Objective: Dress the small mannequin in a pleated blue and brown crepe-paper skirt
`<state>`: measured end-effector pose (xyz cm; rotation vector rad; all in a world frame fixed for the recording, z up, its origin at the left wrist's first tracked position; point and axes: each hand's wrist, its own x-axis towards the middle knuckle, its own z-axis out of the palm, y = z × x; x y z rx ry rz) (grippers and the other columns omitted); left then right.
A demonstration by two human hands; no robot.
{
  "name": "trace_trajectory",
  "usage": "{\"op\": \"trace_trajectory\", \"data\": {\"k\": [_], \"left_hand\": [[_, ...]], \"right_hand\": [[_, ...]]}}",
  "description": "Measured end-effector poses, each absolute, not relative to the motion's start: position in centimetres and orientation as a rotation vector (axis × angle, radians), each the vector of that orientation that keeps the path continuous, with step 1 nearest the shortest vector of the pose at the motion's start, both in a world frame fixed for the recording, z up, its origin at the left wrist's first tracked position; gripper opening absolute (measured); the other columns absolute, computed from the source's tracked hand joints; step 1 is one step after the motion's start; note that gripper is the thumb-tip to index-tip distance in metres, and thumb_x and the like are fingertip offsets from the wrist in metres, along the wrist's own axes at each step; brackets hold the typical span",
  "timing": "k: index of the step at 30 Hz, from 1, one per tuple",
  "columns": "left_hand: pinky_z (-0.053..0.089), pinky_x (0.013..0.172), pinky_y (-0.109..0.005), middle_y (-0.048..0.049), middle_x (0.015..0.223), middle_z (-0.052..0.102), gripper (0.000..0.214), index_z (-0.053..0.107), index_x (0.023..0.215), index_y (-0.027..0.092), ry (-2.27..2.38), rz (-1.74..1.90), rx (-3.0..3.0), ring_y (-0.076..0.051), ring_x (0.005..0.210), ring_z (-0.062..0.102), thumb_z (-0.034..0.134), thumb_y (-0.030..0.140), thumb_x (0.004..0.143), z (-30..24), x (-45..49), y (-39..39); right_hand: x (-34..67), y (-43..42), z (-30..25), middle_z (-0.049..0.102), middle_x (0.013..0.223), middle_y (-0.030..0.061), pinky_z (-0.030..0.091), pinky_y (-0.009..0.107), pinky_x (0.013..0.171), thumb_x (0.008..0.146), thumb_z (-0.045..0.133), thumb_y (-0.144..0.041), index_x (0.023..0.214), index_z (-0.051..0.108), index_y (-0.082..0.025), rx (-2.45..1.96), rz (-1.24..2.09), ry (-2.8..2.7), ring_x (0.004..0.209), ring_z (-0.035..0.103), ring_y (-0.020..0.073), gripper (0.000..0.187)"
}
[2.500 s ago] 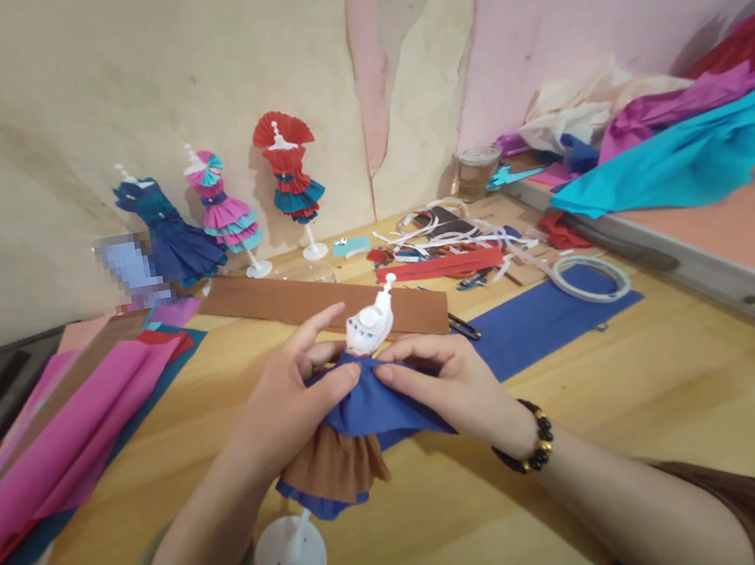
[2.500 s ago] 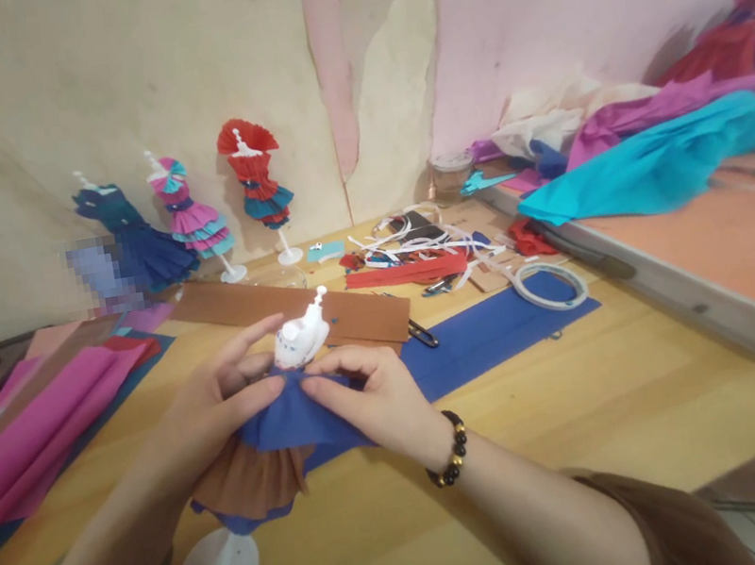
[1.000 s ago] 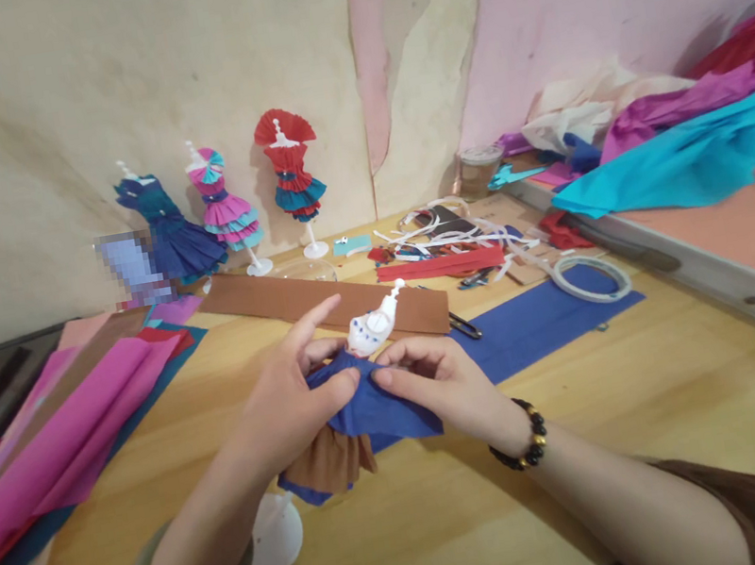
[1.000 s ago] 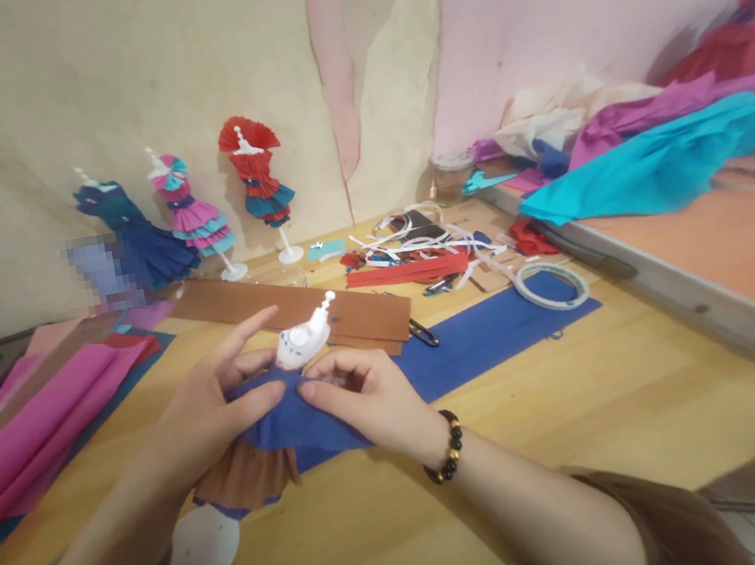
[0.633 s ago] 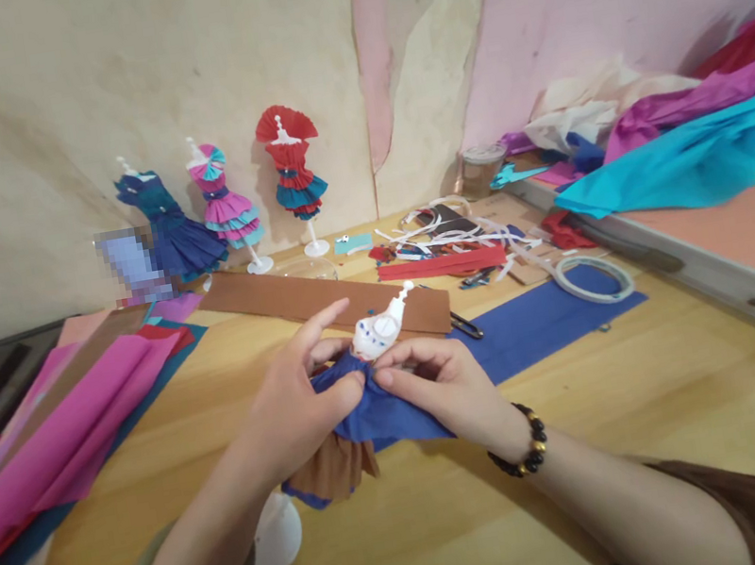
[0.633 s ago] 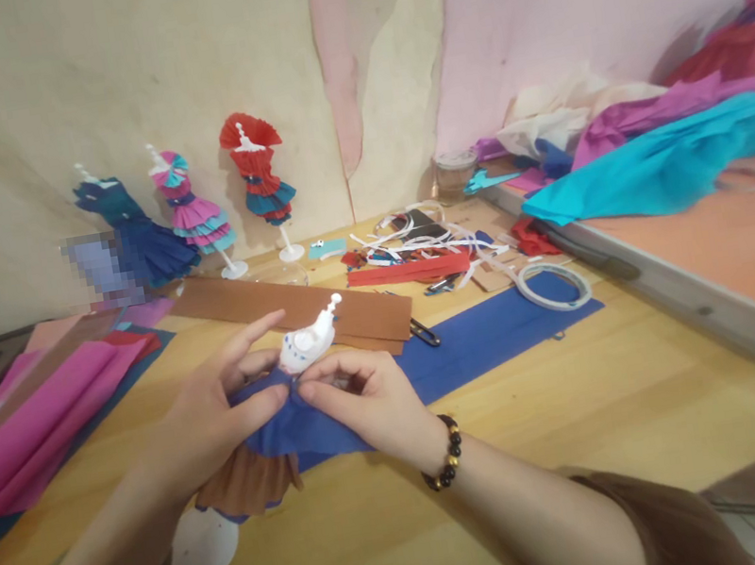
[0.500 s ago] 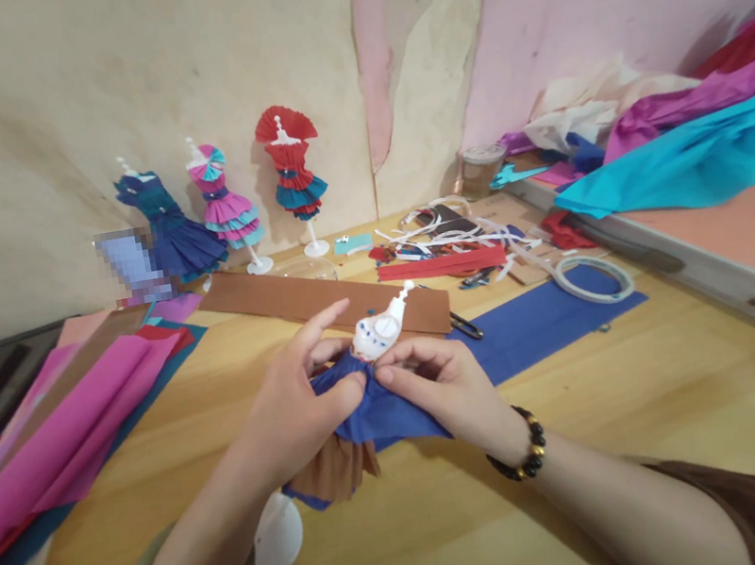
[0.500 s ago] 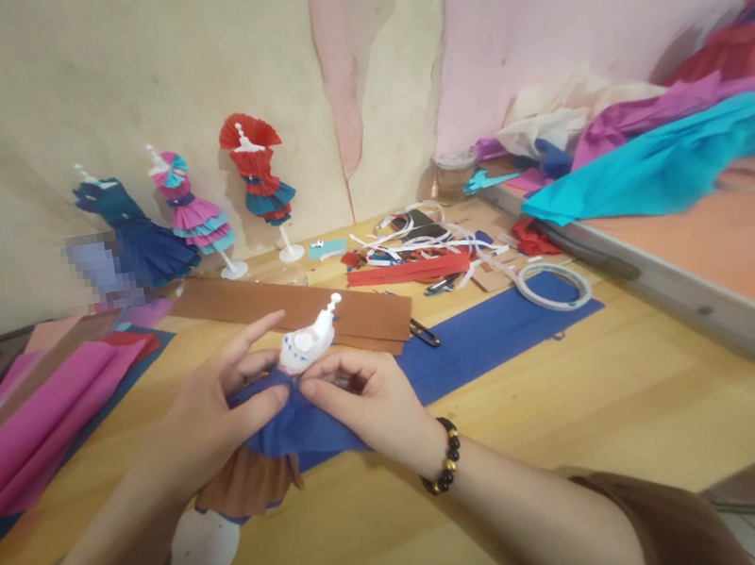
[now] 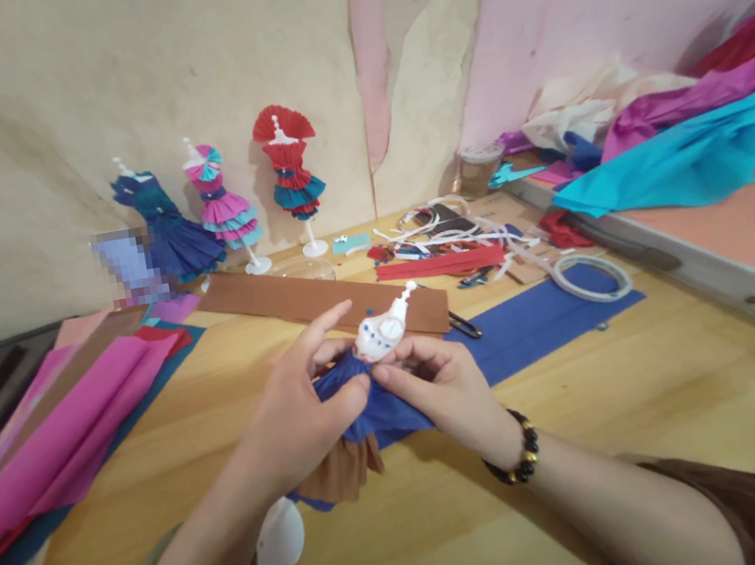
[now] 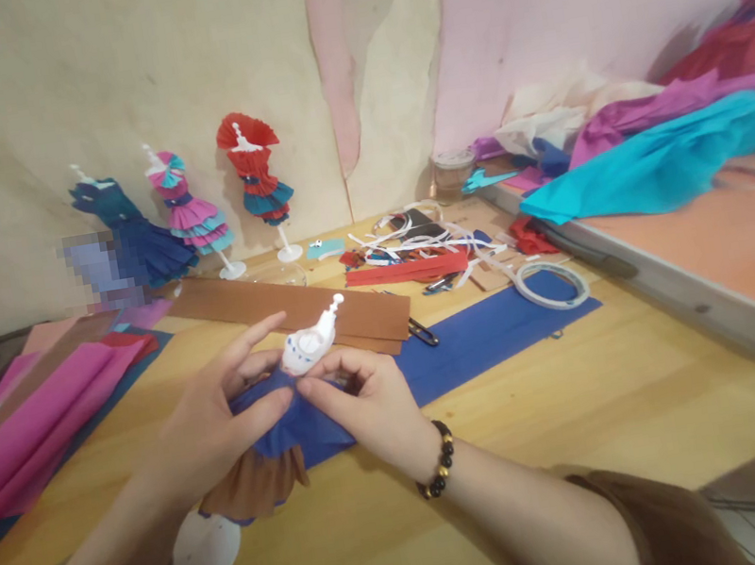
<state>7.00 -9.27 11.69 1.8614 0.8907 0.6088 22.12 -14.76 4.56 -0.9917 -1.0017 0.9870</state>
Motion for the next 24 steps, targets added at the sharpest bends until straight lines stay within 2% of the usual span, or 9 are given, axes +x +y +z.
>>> {"op": "trace_trajectory", "data": {"k": [6, 11, 17, 24], "left_hand": [[0.056, 0.084, -0.034, -0.0111, 0.109, 0.076, 0.072, 0.045, 0.144, 0.013, 0.894, 0.650, 1.836, -0.025, 0.102, 0.071, 0.067, 0.034, 0.078, 11.3, 7.1, -9.5], [0.056, 0.078, -0.034, -0.0080, 0.097, 0.079, 0.072, 0.046, 0.145, 0.016, 0.910, 0.692, 1.784, -0.025, 0.093, 0.073, 0.069, 0.039, 0.080, 10.7, 7.1, -9.2], [0.056, 0.068, -0.030, -0.0099, 0.099, 0.079, 0.088, 0.037, 0.151, 0.013, 0.922, 0.650, 1.649, -0.023, 0.083, 0.073, 0.074, 0.042, 0.076, 11.0, 6.9, -8.5], [0.053, 0.064, -0.029, -0.0058, 0.089, 0.079, 0.105, 0.016, 0.158, 0.015, 0.946, 0.571, 1.606, -0.021, 0.073, 0.071, 0.075, 0.041, 0.075, 11.6, 6.6, -8.1]], "right_hand": [[21.9, -14.9, 4.4, 0.074, 0.074, 0.0010, 0.051, 0.024, 0.063, 0.076, 0.075, -0.029, 0.074, 0.071, -0.020, -0.993, 0.923, -1.005, 0.064, 0.063, 0.0120, 0.010], [21.8, -14.9, 4.4, 0.074, 0.075, 0.0011, 0.051, 0.024, 0.062, 0.077, 0.074, -0.030, 0.075, 0.071, -0.020, -1.012, 0.908, -1.029, 0.064, 0.063, 0.0119, 0.011], [22.1, -15.0, 4.9, 0.071, 0.069, 0.0002, 0.051, 0.023, 0.057, 0.076, 0.076, -0.035, 0.074, 0.071, -0.019, -1.031, 0.955, -1.011, 0.058, 0.060, 0.0107, 0.017], [22.2, -14.7, 4.9, 0.074, 0.073, 0.0005, 0.054, 0.025, 0.062, 0.070, 0.082, -0.039, 0.073, 0.071, -0.020, -0.972, 1.070, -0.960, 0.062, 0.064, 0.0119, 0.021]]}}
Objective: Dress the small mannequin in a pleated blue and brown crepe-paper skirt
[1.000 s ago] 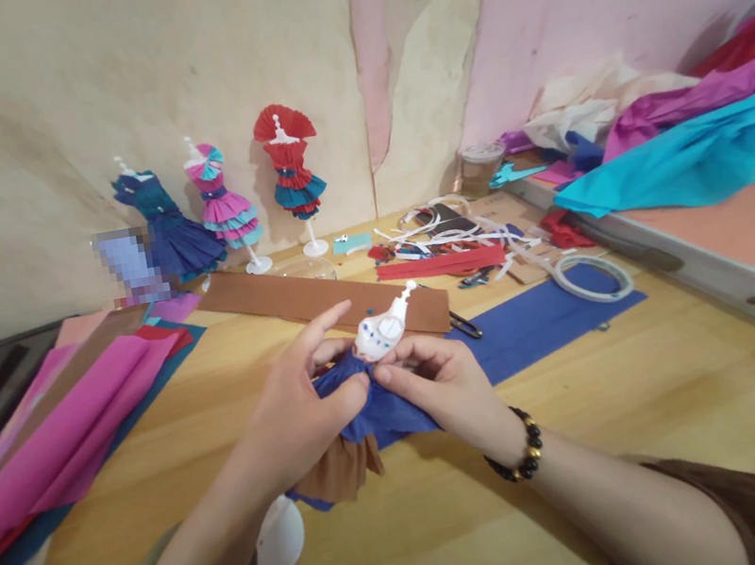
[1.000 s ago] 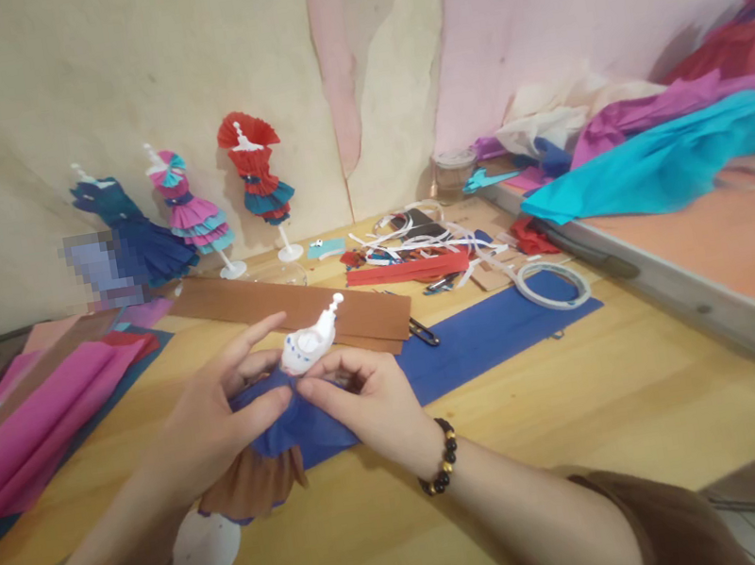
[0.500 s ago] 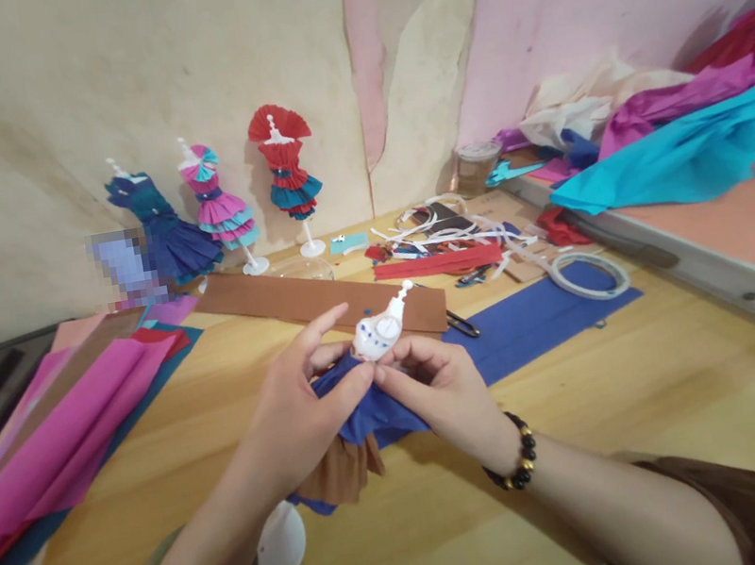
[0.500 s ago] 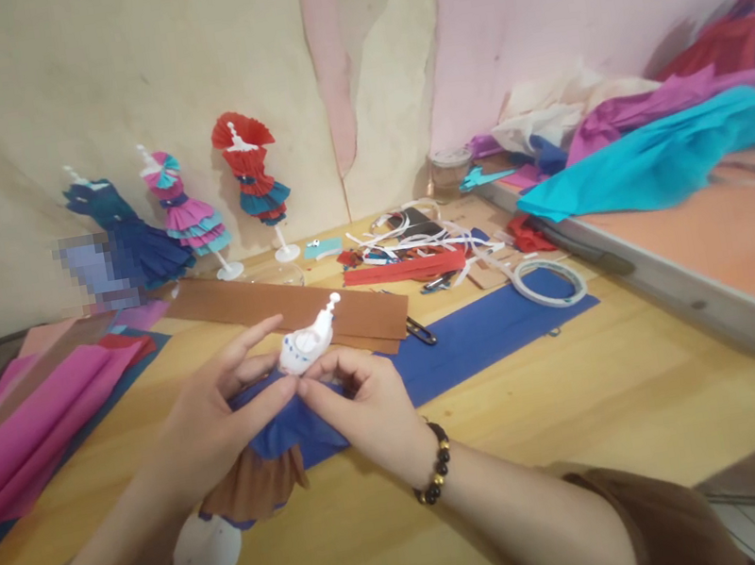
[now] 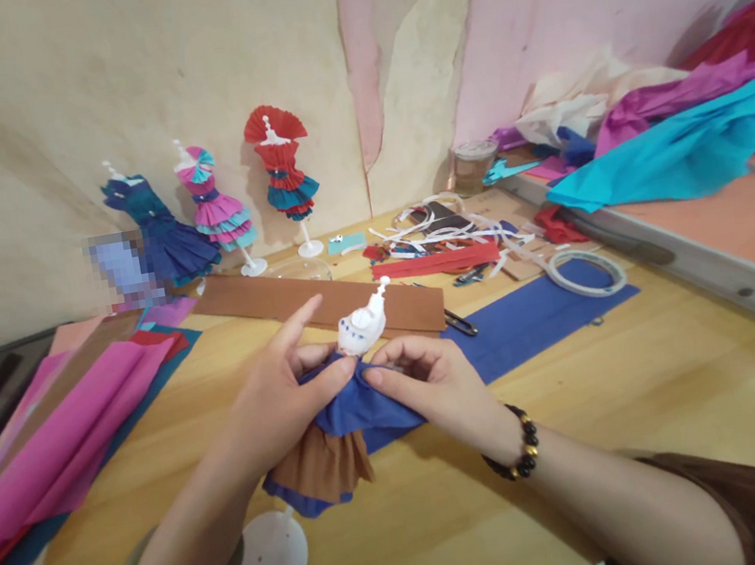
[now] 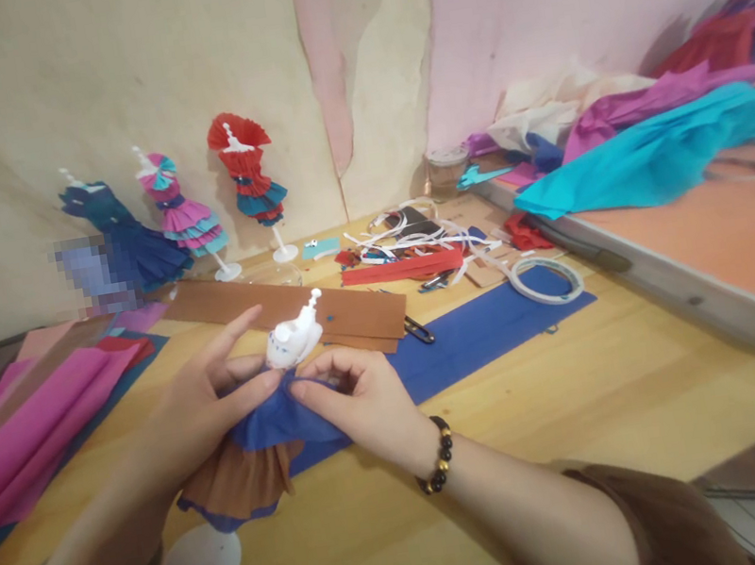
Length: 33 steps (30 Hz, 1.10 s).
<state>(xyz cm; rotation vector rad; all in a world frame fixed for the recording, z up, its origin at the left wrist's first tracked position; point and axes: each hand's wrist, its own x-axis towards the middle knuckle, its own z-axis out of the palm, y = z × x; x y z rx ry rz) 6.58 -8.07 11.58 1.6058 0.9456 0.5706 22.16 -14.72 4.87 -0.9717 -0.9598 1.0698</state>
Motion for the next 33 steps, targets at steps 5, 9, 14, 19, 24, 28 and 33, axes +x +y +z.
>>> {"op": "trace_trajectory", "data": {"k": [5, 9, 14, 19, 24, 28, 33], "left_hand": [[0.054, 0.071, -0.031, -0.0084, 0.098, 0.078, 0.108, 0.012, 0.159, 0.016, 0.854, 0.519, 1.536, -0.023, 0.082, 0.072, 0.076, 0.033, 0.073, 11.87, 6.42, -7.94], [0.053, 0.069, -0.030, -0.0097, 0.101, 0.078, 0.110, 0.013, 0.159, 0.017, 0.846, 0.536, 1.495, -0.022, 0.081, 0.072, 0.076, 0.028, 0.070, 11.70, 6.29, -7.86], [0.052, 0.067, -0.027, -0.0089, 0.105, 0.077, 0.103, 0.019, 0.158, 0.020, 0.837, 0.562, 1.468, -0.021, 0.080, 0.071, 0.076, 0.028, 0.072, 11.52, 6.10, -7.87], [0.052, 0.069, -0.027, -0.0091, 0.105, 0.076, 0.103, 0.021, 0.157, 0.018, 0.845, 0.560, 1.484, -0.021, 0.083, 0.071, 0.077, 0.029, 0.071, 11.54, 6.22, -7.93], [0.053, 0.071, -0.030, -0.0098, 0.106, 0.076, 0.103, 0.021, 0.157, 0.019, 0.837, 0.549, 1.501, -0.023, 0.086, 0.072, 0.076, 0.030, 0.071, 11.39, 6.27, -7.89], [0.054, 0.072, -0.032, -0.0107, 0.105, 0.076, 0.100, 0.023, 0.156, 0.017, 0.830, 0.542, 1.522, -0.025, 0.088, 0.072, 0.075, 0.031, 0.072, 11.31, 6.35, -8.00], [0.054, 0.077, -0.036, -0.0111, 0.103, 0.076, 0.097, 0.024, 0.155, 0.015, 0.854, 0.518, 1.582, -0.027, 0.095, 0.070, 0.073, 0.032, 0.073, 11.44, 6.52, -8.35]], "right_hand": [[22.11, -14.59, 4.63, 0.074, 0.073, -0.0002, 0.053, 0.025, 0.065, 0.071, 0.082, -0.037, 0.073, 0.071, -0.020, -0.957, 1.097, -0.942, 0.063, 0.064, 0.0112, 0.020], [22.20, -14.71, 4.64, 0.075, 0.077, 0.0011, 0.054, 0.027, 0.070, 0.073, 0.081, -0.036, 0.076, 0.072, -0.020, -0.943, 1.117, -0.963, 0.068, 0.067, 0.0128, 0.019], [22.40, -15.03, 4.78, 0.076, 0.080, 0.0012, 0.055, 0.027, 0.070, 0.077, 0.078, -0.037, 0.080, 0.074, -0.021, -0.933, 1.137, -0.996, 0.070, 0.068, 0.0133, 0.017], [22.52, -15.22, 4.92, 0.078, 0.082, 0.0018, 0.057, 0.027, 0.070, 0.079, 0.077, -0.035, 0.081, 0.077, -0.022, -0.948, 1.103, -1.024, 0.072, 0.070, 0.0142, 0.013], [22.47, -15.15, 4.84, 0.080, 0.088, 0.0026, 0.059, 0.031, 0.077, 0.078, 0.078, -0.035, 0.083, 0.079, -0.024, -0.945, 1.057, -1.052, 0.079, 0.073, 0.0171, 0.013], [22.43, -15.04, 4.80, 0.080, 0.089, 0.0032, 0.060, 0.033, 0.079, 0.077, 0.078, -0.037, 0.084, 0.079, -0.024, -0.939, 1.032, -1.060, 0.081, 0.073, 0.0183, 0.015], [22.28, -14.96, 4.97, 0.077, 0.079, 0.0015, 0.058, 0.028, 0.071, 0.077, 0.077, -0.034, 0.078, 0.075, -0.022, -0.952, 0.976, -1.051, 0.070, 0.070, 0.0146, 0.012]]}}
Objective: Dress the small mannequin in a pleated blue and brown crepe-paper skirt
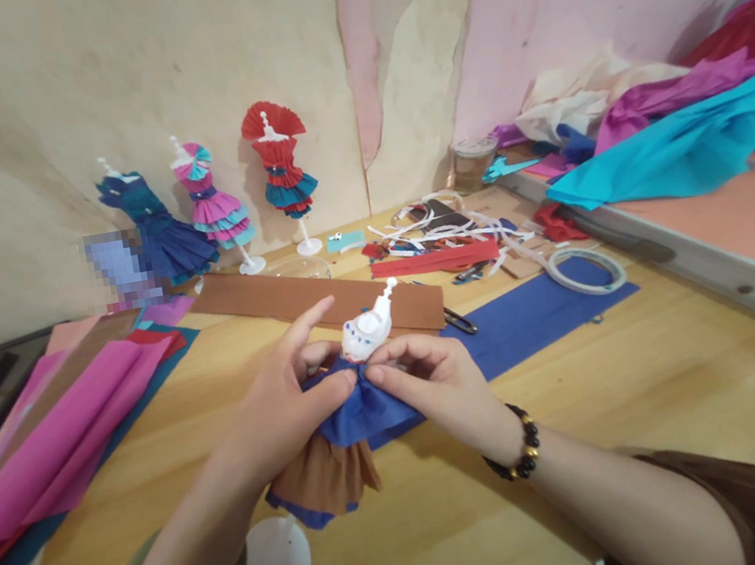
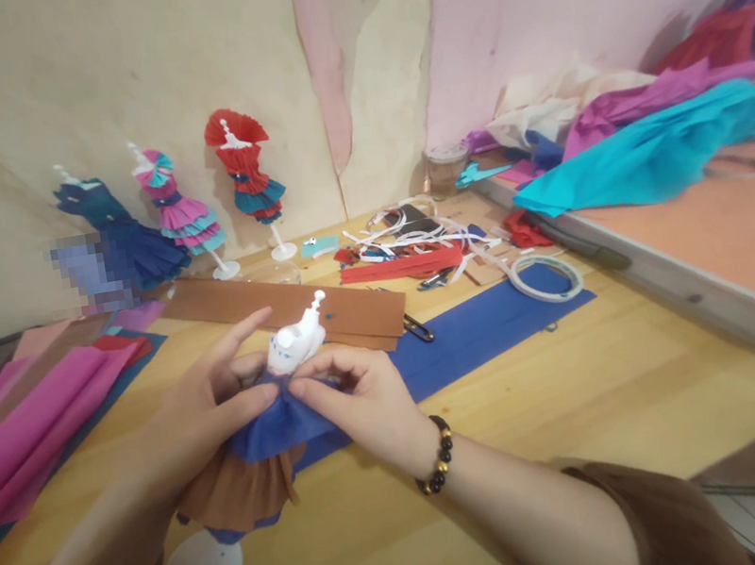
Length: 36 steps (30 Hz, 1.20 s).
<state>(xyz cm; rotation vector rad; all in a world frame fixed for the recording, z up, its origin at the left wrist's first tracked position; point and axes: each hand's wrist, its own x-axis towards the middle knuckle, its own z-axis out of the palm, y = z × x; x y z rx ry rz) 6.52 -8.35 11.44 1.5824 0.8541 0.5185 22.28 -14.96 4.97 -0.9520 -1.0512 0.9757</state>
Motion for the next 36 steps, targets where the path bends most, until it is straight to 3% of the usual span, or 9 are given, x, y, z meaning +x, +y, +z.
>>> {"op": "trace_trajectory", "data": {"k": [7, 14, 25, 31, 36], "left_hand": [[0.053, 0.079, -0.035, -0.0107, 0.106, 0.075, 0.094, 0.026, 0.154, 0.015, 0.862, 0.531, 1.632, -0.026, 0.097, 0.070, 0.071, 0.034, 0.074, 11.6, 6.7, -8.6], [0.051, 0.069, -0.030, -0.0019, 0.077, 0.073, 0.091, 0.027, 0.154, 0.012, 0.886, 0.542, 1.697, -0.019, 0.072, 0.067, 0.067, 0.037, 0.076, 11.5, 6.9, -9.1], [0.048, 0.062, -0.027, -0.0006, 0.070, 0.072, 0.100, 0.029, 0.155, 0.011, 1.014, 0.534, 1.611, -0.018, 0.065, 0.063, 0.072, 0.038, 0.068, 11.8, 7.0, -8.8], [0.046, 0.056, -0.024, -0.0028, 0.077, 0.075, 0.101, 0.032, 0.155, 0.016, 0.999, 0.592, 1.538, -0.016, 0.059, 0.062, 0.077, 0.035, 0.067, 12.0, 6.5, -8.2], [0.051, 0.061, -0.025, -0.0052, 0.084, 0.077, 0.100, 0.033, 0.154, 0.018, 0.935, 0.644, 1.491, -0.018, 0.066, 0.067, 0.080, 0.034, 0.066, 12.1, 6.4, -8.3]], "right_hand": [[22.1, -15.1, 4.8, 0.075, 0.074, 0.0019, 0.055, 0.027, 0.063, 0.078, 0.075, -0.033, 0.076, 0.072, -0.021, -1.027, 0.872, -1.065, 0.065, 0.067, 0.0142, 0.013], [21.8, -15.2, 4.8, 0.074, 0.073, 0.0017, 0.055, 0.027, 0.064, 0.076, 0.074, -0.029, 0.072, 0.068, -0.021, -1.069, 0.796, -1.031, 0.066, 0.066, 0.0142, 0.011], [22.0, -15.2, 4.7, 0.075, 0.077, 0.0031, 0.055, 0.028, 0.067, 0.079, 0.074, -0.032, 0.076, 0.070, -0.021, -1.053, 0.837, -1.059, 0.069, 0.068, 0.0155, 0.013], [22.4, -14.9, 5.0, 0.068, 0.067, 0.0000, 0.051, 0.022, 0.052, 0.073, 0.081, -0.043, 0.076, 0.071, -0.019, -1.025, 1.076, -0.882, 0.057, 0.059, 0.0105, 0.026], [22.8, -14.3, 5.1, 0.065, 0.064, -0.0022, 0.046, 0.020, 0.046, 0.068, 0.082, -0.053, 0.082, 0.068, -0.017, -0.884, 1.472, -0.790, 0.045, 0.052, 0.0064, 0.041]]}}
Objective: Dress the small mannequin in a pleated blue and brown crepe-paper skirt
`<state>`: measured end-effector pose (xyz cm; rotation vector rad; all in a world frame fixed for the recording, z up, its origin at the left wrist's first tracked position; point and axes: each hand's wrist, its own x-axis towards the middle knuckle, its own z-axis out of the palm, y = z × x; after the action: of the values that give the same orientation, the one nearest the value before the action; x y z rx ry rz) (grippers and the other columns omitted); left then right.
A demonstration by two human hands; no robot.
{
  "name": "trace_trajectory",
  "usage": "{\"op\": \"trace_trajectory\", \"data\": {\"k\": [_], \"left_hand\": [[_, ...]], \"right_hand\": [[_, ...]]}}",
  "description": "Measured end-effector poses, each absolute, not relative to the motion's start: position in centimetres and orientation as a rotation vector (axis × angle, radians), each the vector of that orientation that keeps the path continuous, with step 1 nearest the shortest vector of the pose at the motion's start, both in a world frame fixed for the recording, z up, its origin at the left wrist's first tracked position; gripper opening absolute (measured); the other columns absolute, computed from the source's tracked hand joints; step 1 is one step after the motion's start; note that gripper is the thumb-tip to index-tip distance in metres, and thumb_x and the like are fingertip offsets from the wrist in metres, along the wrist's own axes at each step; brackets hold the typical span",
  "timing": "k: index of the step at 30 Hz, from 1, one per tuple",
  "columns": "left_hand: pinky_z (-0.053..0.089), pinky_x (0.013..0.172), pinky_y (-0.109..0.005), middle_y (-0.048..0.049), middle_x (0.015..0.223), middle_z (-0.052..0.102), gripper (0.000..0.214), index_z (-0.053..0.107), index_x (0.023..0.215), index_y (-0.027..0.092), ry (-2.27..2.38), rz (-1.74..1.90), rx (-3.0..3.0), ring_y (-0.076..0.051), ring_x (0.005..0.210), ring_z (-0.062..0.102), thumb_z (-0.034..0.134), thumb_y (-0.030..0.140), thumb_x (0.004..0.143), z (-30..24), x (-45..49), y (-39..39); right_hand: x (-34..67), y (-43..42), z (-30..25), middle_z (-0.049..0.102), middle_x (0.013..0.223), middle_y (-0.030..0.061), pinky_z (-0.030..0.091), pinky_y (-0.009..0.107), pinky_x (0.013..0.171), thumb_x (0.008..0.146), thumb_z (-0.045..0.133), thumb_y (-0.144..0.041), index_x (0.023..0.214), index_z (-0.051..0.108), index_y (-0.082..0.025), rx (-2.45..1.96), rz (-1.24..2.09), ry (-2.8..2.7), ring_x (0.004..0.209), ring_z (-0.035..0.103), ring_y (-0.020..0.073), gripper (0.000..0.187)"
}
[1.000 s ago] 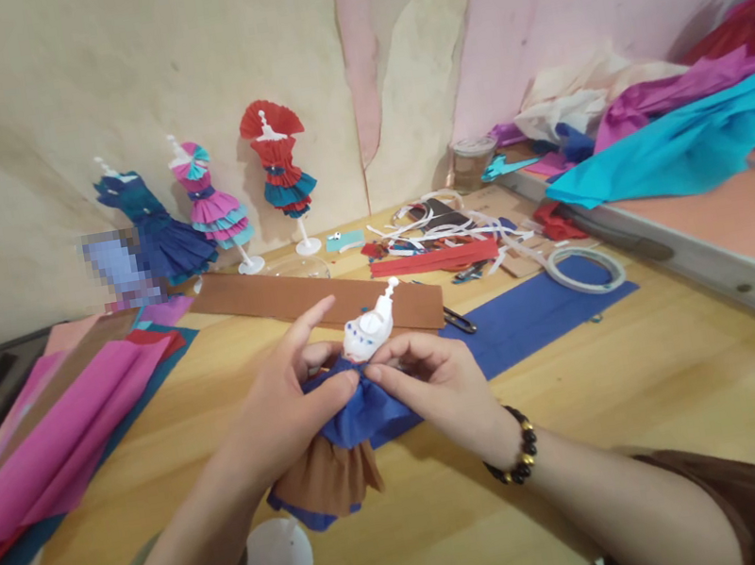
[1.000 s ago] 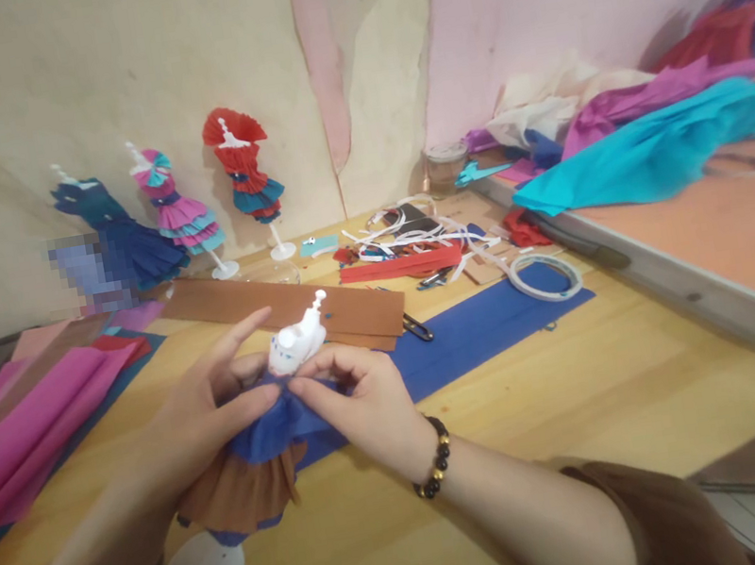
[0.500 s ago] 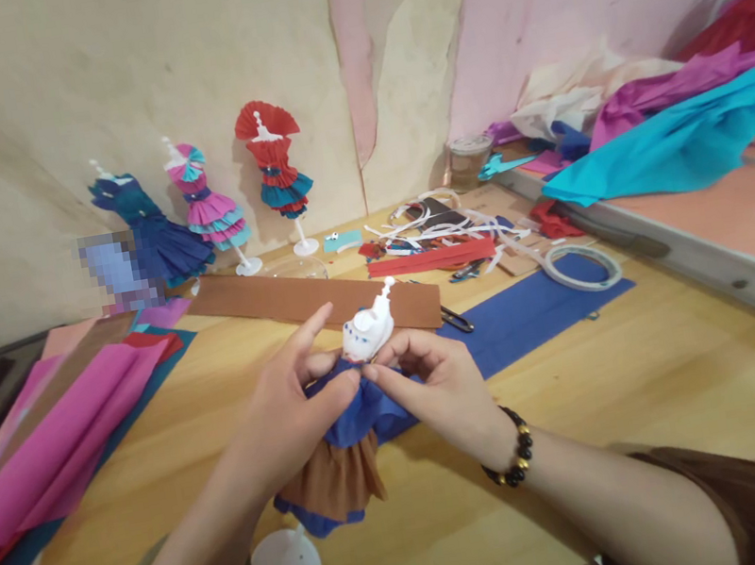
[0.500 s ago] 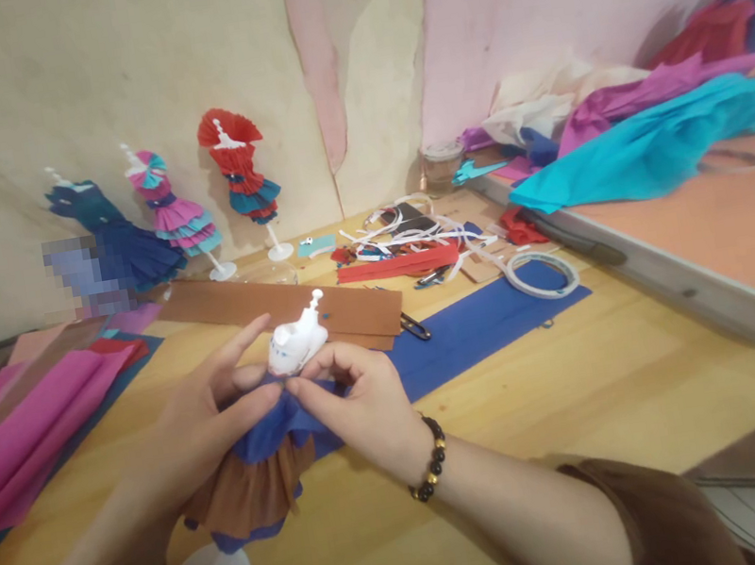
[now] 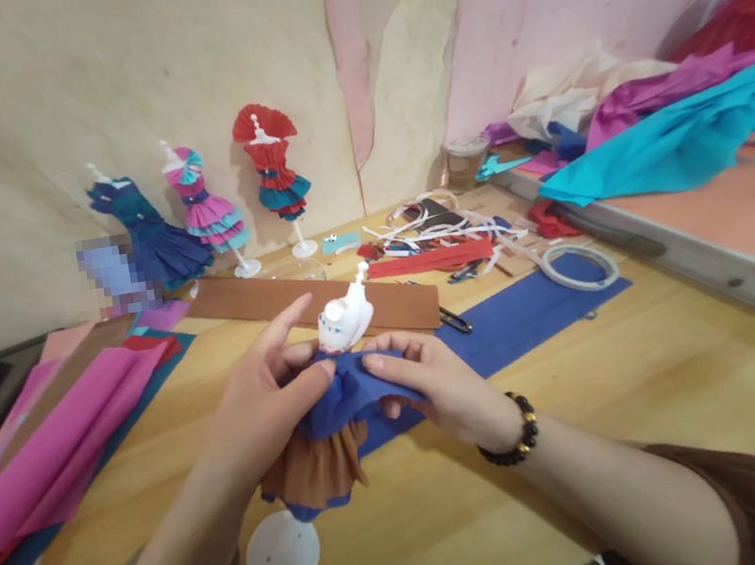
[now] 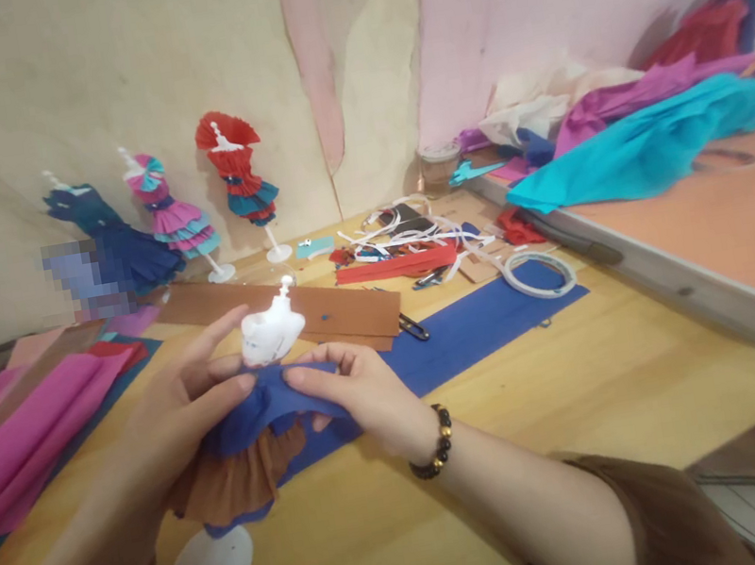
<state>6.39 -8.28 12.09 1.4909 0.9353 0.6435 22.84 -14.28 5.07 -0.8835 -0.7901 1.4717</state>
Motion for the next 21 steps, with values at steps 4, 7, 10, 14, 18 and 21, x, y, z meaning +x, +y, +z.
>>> {"op": "trace_trajectory", "data": {"k": [4, 7, 10, 14, 18, 21], "left_hand": [[0.050, 0.059, -0.024, -0.0052, 0.086, 0.077, 0.096, 0.037, 0.151, 0.017, 0.925, 0.756, 1.464, -0.017, 0.066, 0.066, 0.080, 0.034, 0.067, 11.9, 6.5, -8.3], [0.049, 0.058, -0.024, -0.0031, 0.081, 0.075, 0.093, 0.039, 0.150, 0.017, 0.939, 0.803, 1.421, -0.016, 0.065, 0.066, 0.080, 0.034, 0.067, 11.7, 6.7, -8.3], [0.049, 0.060, -0.024, -0.0022, 0.077, 0.074, 0.096, 0.040, 0.148, 0.014, 0.946, 0.800, 1.369, -0.019, 0.070, 0.068, 0.081, 0.034, 0.064, 11.5, 7.1, -8.5], [0.050, 0.065, -0.026, -0.0066, 0.091, 0.078, 0.095, 0.041, 0.147, 0.013, 0.954, 0.773, 1.341, -0.021, 0.080, 0.070, 0.080, 0.034, 0.062, 11.3, 7.6, -9.2], [0.050, 0.066, -0.026, -0.0075, 0.092, 0.079, 0.094, 0.043, 0.146, 0.013, 0.970, 0.756, 1.336, -0.022, 0.081, 0.070, 0.079, 0.031, 0.060, 11.0, 7.7, -9.2], [0.049, 0.064, -0.026, -0.0070, 0.088, 0.079, 0.096, 0.043, 0.146, 0.013, 0.966, 0.780, 1.326, -0.023, 0.081, 0.071, 0.078, 0.032, 0.059, 10.9, 7.7, -9.0]], "right_hand": [[23.0, -14.7, 4.9, 0.070, 0.095, 0.0043, 0.057, 0.031, 0.067, 0.079, 0.075, -0.050, 0.106, 0.064, -0.023, -0.912, 1.116, -0.897, 0.077, 0.067, 0.0163, 0.040], [23.0, -15.7, 5.0, 0.060, 0.127, 0.0095, 0.048, 0.047, 0.102, 0.080, 0.075, -0.031, 0.121, 0.059, -0.026, -0.941, 0.387, -1.232, 0.121, 0.057, 0.0267, 0.045], [22.9, -16.3, 5.4, 0.056, 0.127, 0.0101, 0.043, 0.052, 0.105, 0.080, 0.069, -0.011, 0.118, 0.062, -0.025, -0.951, -0.111, -1.515, 0.124, 0.052, 0.0287, 0.041], [22.6, -16.5, 5.6, 0.066, 0.102, 0.0042, 0.046, 0.044, 0.088, 0.087, 0.066, -0.010, 0.097, 0.070, -0.026, -0.971, -0.373, -1.646, 0.102, 0.058, 0.0225, 0.019], [22.5, -16.8, 5.8, 0.069, 0.079, -0.0019, 0.041, 0.040, 0.080, 0.093, 0.064, -0.015, 0.088, 0.070, -0.025, -0.918, -0.488, -1.734, 0.083, 0.061, 0.0160, 0.012], [22.4, -17.2, 5.9, 0.072, 0.079, -0.0027, 0.043, 0.038, 0.079, 0.094, 0.061, -0.013, 0.092, 0.068, -0.021, -0.896, -0.432, -1.867, 0.077, 0.064, 0.0140, 0.011]]}}
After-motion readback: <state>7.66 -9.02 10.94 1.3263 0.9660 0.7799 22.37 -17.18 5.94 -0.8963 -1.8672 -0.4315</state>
